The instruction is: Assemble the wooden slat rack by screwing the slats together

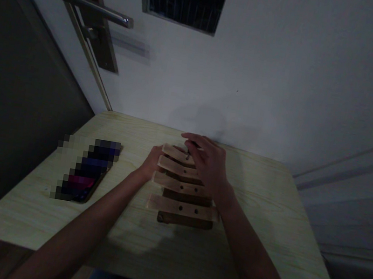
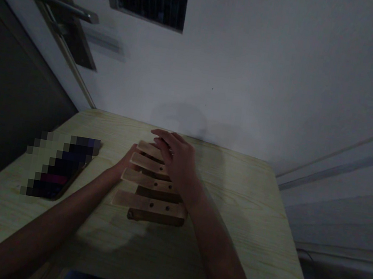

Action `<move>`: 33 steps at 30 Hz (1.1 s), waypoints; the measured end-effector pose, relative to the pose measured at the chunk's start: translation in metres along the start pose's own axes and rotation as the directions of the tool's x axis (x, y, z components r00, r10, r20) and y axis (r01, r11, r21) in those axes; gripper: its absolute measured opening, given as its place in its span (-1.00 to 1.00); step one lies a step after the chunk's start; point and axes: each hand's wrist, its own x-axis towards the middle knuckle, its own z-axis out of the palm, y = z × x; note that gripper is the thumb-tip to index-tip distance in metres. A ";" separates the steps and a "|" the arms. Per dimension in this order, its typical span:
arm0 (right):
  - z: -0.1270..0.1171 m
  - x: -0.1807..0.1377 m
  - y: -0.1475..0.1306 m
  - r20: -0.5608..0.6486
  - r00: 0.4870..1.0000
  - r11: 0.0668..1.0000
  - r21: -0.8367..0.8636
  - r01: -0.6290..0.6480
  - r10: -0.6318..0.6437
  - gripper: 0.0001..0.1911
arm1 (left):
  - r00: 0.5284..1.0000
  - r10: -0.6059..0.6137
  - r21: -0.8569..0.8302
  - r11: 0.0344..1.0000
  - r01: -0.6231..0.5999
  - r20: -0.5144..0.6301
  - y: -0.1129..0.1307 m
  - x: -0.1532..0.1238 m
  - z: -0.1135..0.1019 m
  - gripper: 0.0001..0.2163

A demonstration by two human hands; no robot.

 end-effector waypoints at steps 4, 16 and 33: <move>-0.001 0.000 -0.003 0.059 0.997 0.999 -0.030 0.044 -0.042 -0.63 | 1.000 0.026 0.014 1.000 -0.026 0.017 0.003 0.000 0.001 -0.75; 0.000 0.001 0.001 0.032 0.997 0.994 -0.076 0.072 -0.070 -0.77 | 0.998 0.065 -0.003 0.998 -0.065 0.009 -0.004 0.002 0.002 -0.75; 0.000 -0.001 -0.003 0.076 0.997 0.997 -0.070 -0.014 0.020 -0.77 | 0.999 0.044 -0.038 0.998 -0.043 0.021 0.000 -0.001 0.001 -0.72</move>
